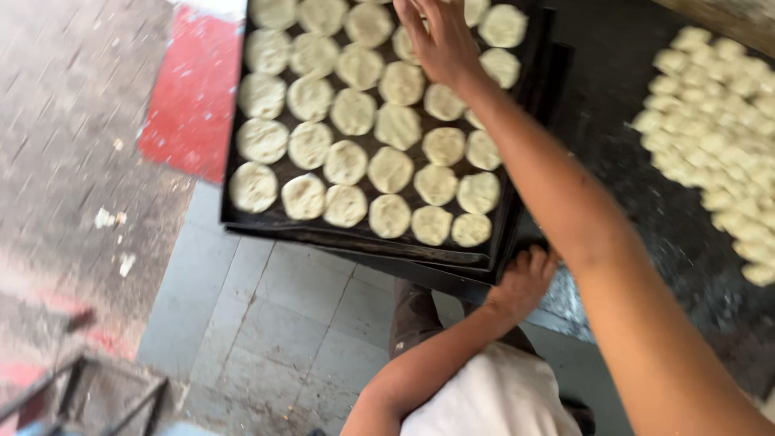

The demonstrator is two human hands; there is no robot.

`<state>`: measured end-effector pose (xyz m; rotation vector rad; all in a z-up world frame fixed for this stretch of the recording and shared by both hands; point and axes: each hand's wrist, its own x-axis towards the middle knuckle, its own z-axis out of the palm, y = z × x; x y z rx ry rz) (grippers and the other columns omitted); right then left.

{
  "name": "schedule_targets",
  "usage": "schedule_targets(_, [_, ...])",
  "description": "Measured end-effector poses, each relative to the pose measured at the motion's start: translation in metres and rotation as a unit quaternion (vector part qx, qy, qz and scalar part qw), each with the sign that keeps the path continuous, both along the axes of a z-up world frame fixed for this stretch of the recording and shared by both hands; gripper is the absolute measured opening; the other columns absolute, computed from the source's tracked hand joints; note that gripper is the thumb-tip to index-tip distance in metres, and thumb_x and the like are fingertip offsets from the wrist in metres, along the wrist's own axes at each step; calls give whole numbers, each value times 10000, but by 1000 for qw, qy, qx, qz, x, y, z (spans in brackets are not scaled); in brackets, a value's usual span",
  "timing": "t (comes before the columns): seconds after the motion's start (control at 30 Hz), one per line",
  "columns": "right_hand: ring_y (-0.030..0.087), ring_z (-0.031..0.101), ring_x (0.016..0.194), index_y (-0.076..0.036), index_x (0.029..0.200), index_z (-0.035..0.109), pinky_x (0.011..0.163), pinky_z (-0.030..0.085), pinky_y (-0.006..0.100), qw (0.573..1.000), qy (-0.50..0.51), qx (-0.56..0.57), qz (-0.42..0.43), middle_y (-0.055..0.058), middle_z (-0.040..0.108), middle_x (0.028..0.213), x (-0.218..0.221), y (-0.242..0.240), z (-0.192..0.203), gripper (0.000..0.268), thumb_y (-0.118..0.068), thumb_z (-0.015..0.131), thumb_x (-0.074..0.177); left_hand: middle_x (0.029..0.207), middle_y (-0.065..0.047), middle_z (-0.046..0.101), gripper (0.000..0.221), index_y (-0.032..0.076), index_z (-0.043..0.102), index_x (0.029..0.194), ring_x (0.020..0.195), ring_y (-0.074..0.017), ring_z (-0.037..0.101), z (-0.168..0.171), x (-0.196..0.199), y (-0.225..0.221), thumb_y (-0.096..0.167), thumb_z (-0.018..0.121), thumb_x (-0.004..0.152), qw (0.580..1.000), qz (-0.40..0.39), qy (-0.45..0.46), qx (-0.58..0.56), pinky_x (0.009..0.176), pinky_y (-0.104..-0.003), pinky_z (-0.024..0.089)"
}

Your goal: The person prepares pieces of dough by hand using a small rolling pin to flatten them, then places them onto baking trays.

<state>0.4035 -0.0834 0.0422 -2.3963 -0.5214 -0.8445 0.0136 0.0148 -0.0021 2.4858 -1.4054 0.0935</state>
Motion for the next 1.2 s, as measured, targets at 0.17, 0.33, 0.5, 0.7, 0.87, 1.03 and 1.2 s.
schedule_targets(0.17, [263,758,1107,-92,1261,718,910,613,386,948,165,213,-168,104,760,1183,-215,-33,27,262,-273,618,1099,1177,-135,587,426,48,538,1376,979,-222,655,-21,-5,-11,165,610,974,991,-40,106,78,732,-290,595])
schedule_targets(0.33, [349,714,1041,-19,1163,735,916,569,460,904,127,90,-397,160,759,1142,-375,-132,29,203,-114,739,983,1173,-153,592,643,-17,462,1452,957,-237,665,3,1,-15,241,669,900,997,-26,55,45,648,-276,614])
schedule_targets(0.5, [355,693,986,9,1056,730,843,527,500,858,156,-163,-462,167,738,1000,-392,-243,18,264,-107,761,821,1133,-182,586,681,-35,428,1448,922,-272,686,20,-6,-29,361,670,950,997,23,40,55,567,-301,620])
schedule_targets(0.7, [372,667,937,-5,1153,729,837,542,463,922,137,94,-351,162,700,1033,-458,-225,18,250,24,669,912,1127,-217,572,598,-83,403,1453,773,-307,702,28,-13,-50,310,603,1049,971,159,178,26,482,-365,588])
schedule_targets(0.87, [419,572,1330,65,1325,642,1089,508,454,946,184,-163,-213,270,653,1388,-525,-167,15,570,83,616,755,1099,-206,557,617,-73,402,1438,807,-343,701,29,-22,-52,326,609,1015,977,174,125,-15,544,-388,599])
schedule_targets(1.03, [387,537,1385,61,1319,619,1023,536,449,943,242,-42,-223,251,610,1391,-501,-191,-10,382,66,571,940,1150,-231,548,611,-86,380,1458,832,-356,702,31,-28,-55,315,594,1050,974,190,124,20,563,-402,609])
schedule_targets(1.2, [342,593,1281,11,1271,663,1020,538,442,923,338,-60,-173,166,601,1483,-458,-222,-7,323,54,551,971,1187,-229,552,635,-83,380,1459,921,-360,698,20,-33,-54,313,610,1020,974,197,110,-1,612,-399,621])
